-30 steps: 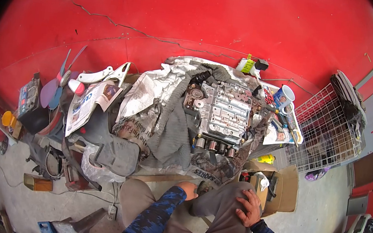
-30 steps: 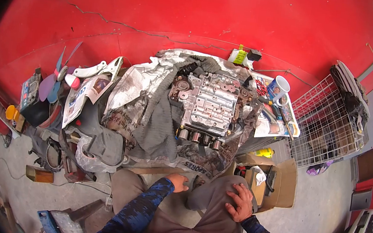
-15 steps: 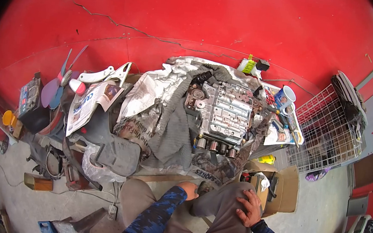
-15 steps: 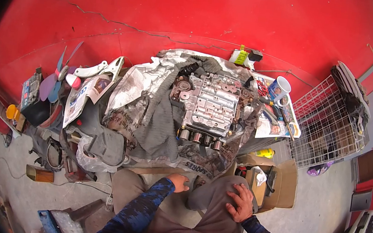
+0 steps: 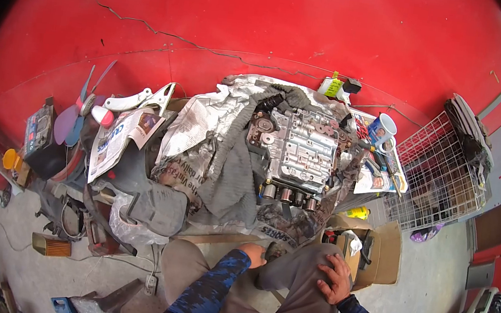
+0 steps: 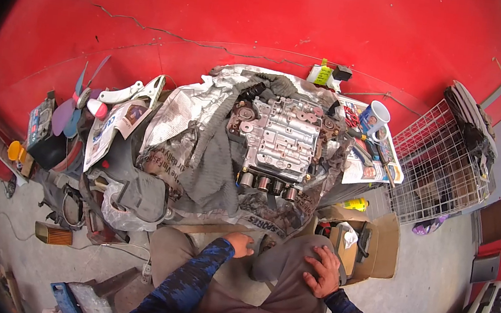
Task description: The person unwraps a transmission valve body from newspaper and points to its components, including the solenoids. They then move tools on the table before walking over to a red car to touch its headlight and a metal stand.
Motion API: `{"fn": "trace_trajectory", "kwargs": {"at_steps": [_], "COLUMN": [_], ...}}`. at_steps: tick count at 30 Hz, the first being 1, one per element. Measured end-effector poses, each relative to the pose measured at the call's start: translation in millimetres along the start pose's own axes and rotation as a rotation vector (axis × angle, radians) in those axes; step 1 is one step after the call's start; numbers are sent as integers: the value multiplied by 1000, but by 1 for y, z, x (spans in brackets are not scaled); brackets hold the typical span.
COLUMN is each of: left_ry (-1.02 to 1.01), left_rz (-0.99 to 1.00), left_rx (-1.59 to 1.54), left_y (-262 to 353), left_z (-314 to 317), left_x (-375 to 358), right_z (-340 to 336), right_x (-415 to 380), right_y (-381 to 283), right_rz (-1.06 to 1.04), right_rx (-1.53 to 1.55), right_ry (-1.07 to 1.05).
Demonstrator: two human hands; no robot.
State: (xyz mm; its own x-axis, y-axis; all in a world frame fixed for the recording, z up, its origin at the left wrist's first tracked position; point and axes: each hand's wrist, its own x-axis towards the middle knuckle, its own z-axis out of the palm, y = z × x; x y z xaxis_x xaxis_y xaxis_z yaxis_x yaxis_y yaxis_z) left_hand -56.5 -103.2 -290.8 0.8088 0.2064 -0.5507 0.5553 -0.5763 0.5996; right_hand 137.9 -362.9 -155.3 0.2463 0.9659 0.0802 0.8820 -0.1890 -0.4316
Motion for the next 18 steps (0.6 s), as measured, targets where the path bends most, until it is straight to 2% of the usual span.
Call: {"fn": "trace_trajectory", "kwargs": {"at_steps": [18], "left_ry": [-6], "left_rz": [-18], "left_rx": [-31], "left_y": [0], "left_z": [0], "left_x": [2], "right_z": [0], "right_x": [1], "right_y": [-1], "right_rz": [4], "right_rx": [13], "right_ry": [0]}}
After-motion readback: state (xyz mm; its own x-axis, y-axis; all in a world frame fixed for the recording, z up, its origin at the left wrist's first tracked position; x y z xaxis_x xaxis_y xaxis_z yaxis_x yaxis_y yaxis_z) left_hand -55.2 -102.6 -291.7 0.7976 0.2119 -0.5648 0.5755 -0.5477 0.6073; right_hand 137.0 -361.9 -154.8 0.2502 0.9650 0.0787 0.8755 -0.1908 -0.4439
